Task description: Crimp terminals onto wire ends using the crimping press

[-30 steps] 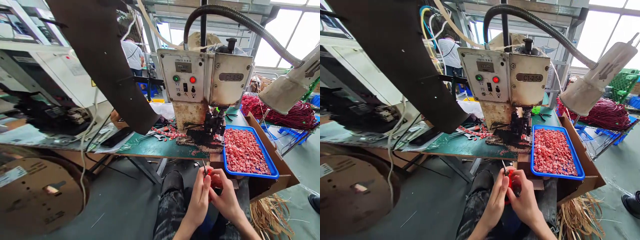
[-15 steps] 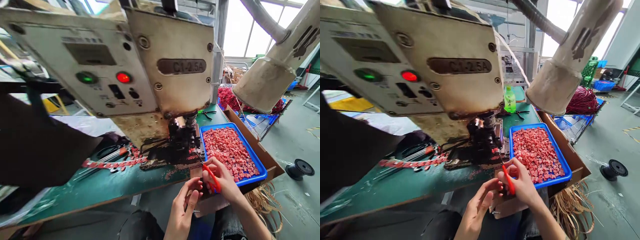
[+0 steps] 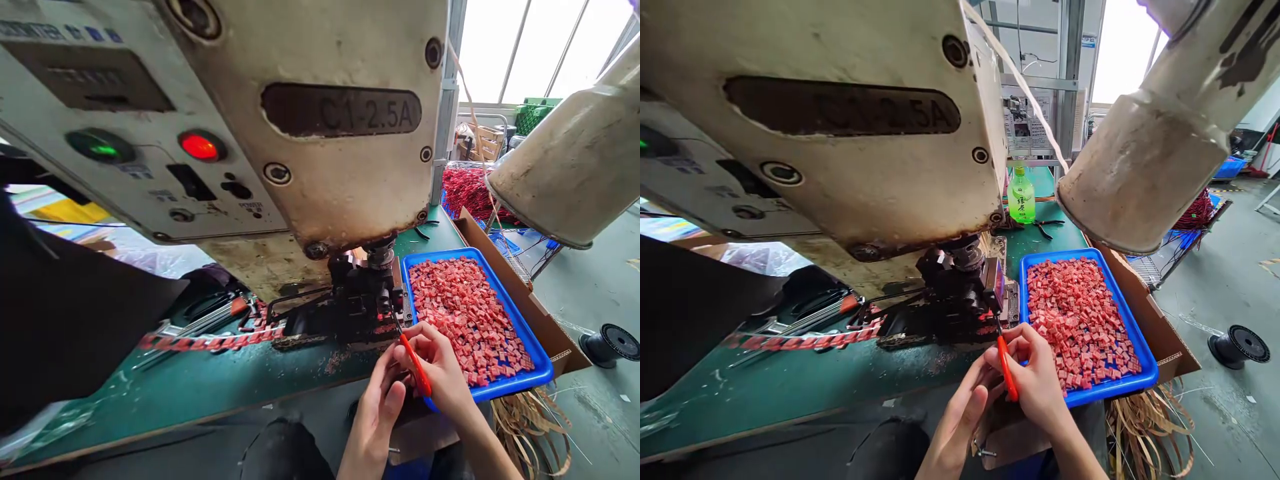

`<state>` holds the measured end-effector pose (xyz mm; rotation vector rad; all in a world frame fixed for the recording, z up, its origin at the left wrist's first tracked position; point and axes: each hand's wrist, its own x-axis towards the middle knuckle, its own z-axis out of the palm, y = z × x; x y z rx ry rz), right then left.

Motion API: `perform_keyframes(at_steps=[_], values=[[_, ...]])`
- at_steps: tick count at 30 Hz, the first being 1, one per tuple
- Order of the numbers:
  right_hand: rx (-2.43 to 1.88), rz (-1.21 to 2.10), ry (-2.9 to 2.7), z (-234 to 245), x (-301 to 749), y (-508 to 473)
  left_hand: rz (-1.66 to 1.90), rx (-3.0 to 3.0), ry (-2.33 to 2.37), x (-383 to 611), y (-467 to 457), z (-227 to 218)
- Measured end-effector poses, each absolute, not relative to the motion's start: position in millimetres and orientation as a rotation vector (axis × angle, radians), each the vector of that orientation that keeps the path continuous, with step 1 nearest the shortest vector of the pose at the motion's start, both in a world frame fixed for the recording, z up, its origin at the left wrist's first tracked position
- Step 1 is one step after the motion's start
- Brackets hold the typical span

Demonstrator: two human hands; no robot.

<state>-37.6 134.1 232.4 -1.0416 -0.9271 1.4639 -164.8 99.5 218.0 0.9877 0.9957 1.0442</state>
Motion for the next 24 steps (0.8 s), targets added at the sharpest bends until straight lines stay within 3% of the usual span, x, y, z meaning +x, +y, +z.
perform_keyframes(at_steps=[5, 24], values=[[-1.090, 1.305, -0.955, 233.4, -43.2, 131.3, 1.075, 0.896, 0.876, -150.6, 110.0, 224.1], [-1.095, 1.223, -1.074, 230.4, -41.7, 137.8, 1.187, 1.005, 1.020, -134.2, 129.7, 227.7]])
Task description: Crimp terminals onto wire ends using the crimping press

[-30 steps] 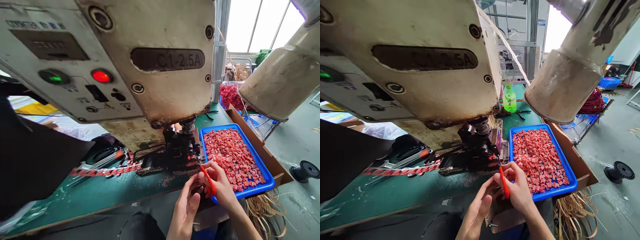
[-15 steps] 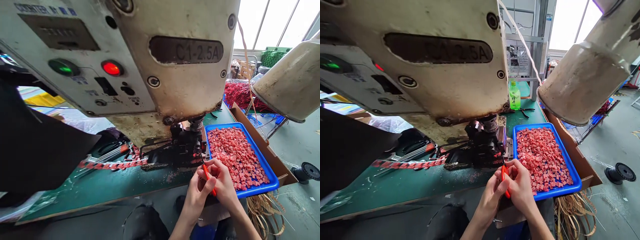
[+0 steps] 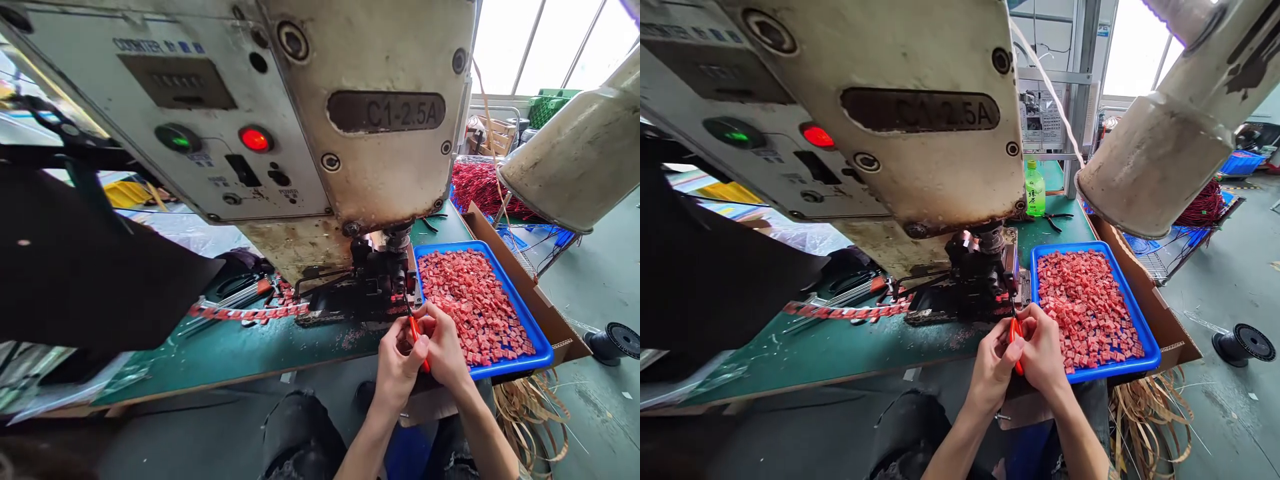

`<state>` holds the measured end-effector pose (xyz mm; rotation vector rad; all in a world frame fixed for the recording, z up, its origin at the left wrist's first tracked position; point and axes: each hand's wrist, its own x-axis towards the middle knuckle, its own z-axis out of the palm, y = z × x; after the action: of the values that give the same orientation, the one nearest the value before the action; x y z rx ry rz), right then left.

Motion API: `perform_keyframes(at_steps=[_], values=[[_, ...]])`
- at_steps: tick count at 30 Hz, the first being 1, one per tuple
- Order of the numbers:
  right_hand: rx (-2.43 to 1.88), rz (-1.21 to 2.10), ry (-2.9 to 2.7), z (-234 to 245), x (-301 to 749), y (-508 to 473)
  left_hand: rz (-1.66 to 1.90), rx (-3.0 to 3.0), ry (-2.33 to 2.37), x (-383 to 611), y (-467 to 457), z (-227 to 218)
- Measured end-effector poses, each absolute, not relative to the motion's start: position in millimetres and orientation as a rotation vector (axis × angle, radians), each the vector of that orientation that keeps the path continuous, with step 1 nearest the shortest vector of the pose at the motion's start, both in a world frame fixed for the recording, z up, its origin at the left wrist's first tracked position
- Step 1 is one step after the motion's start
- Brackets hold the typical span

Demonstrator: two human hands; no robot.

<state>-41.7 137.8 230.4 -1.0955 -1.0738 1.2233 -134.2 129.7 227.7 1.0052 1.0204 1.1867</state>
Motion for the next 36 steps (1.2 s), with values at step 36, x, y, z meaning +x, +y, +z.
perform_keyframes(at_steps=[36], values=[[-0.889, 1.139, -1.950, 187.7, -110.3, 56.6, 1.116, 1.687, 2.004, -367.9, 85.2, 196.5]])
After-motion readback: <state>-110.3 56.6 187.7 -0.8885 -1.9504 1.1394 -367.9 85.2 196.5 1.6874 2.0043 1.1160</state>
